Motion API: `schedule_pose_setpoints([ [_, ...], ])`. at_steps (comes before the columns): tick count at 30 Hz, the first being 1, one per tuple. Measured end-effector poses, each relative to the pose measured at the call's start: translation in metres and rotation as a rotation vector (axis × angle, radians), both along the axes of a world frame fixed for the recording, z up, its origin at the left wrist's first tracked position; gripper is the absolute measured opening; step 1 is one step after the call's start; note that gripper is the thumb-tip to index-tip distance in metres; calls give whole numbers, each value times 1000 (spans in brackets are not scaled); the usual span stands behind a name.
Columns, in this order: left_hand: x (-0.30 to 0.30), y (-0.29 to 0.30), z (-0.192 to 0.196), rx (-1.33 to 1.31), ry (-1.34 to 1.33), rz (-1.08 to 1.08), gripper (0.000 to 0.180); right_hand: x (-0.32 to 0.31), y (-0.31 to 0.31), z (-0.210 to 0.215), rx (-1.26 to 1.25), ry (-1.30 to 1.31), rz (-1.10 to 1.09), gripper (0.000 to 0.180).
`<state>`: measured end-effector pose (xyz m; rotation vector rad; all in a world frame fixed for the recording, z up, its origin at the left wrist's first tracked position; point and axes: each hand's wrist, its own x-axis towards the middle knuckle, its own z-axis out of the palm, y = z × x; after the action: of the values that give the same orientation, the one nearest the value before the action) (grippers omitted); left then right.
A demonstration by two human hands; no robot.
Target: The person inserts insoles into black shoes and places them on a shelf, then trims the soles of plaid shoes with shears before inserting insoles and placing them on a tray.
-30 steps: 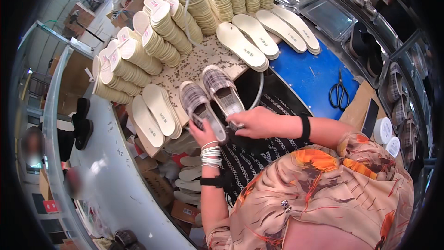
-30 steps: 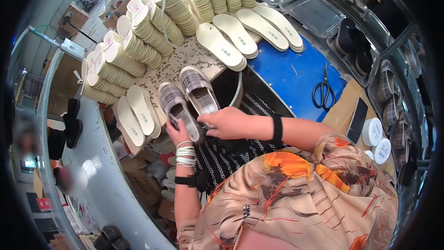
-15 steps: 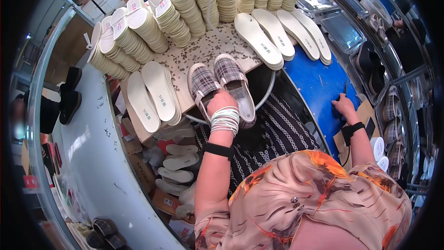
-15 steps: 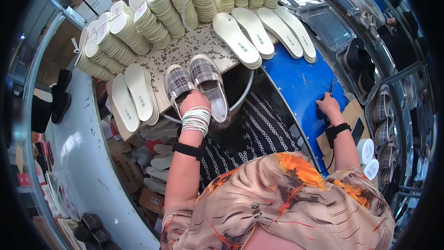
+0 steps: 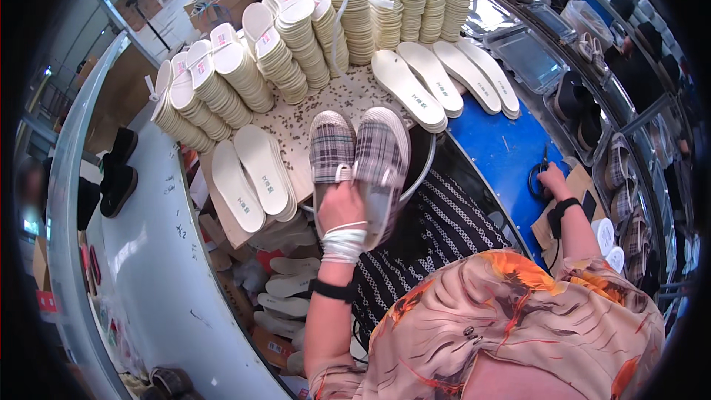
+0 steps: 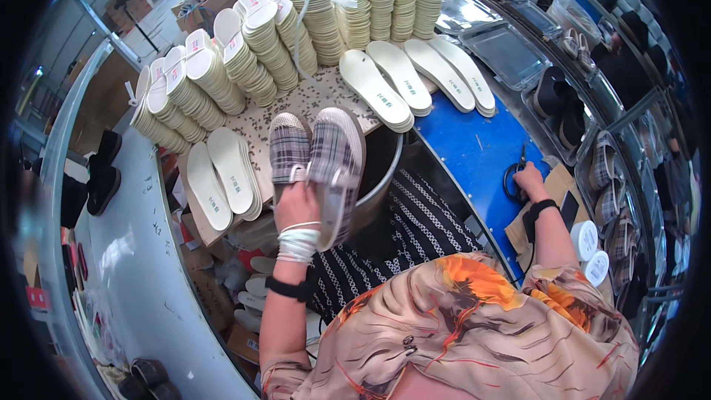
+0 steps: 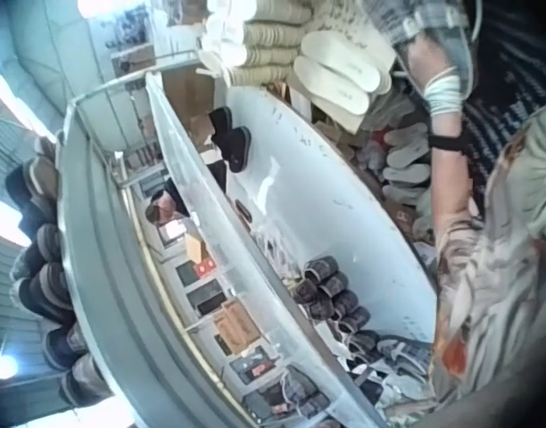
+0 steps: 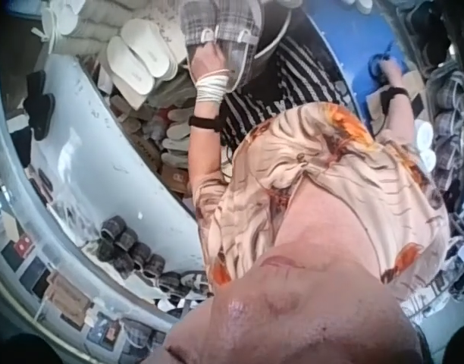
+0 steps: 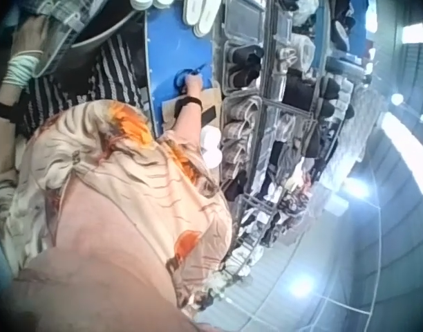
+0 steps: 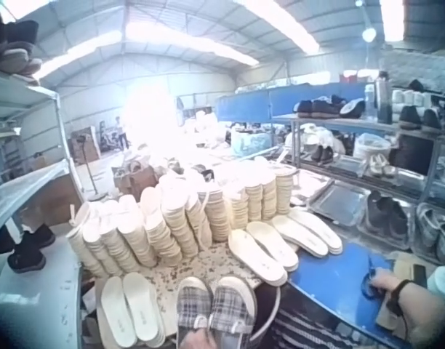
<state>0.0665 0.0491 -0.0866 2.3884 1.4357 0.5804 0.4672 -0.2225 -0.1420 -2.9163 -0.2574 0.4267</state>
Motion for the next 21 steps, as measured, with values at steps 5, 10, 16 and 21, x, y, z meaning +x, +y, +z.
schedule_pose_setpoints([
  [5, -40, 3, 1, 128, -334, -128, 11, 6, 2, 8, 2, 71, 46, 51],
  [10, -73, 4, 6, 38, -429, -265, 8, -19, 19, 25, 1340, 655, -135, 52],
  [16, -98, 2, 13, -112, -356, -404, 19, -100, 117, 78, 1192, 1714, 501, 41],
  [21, -114, -7, 24, -271, -311, -350, 26, -161, 165, 100, 821, 1486, 936, 41],
])
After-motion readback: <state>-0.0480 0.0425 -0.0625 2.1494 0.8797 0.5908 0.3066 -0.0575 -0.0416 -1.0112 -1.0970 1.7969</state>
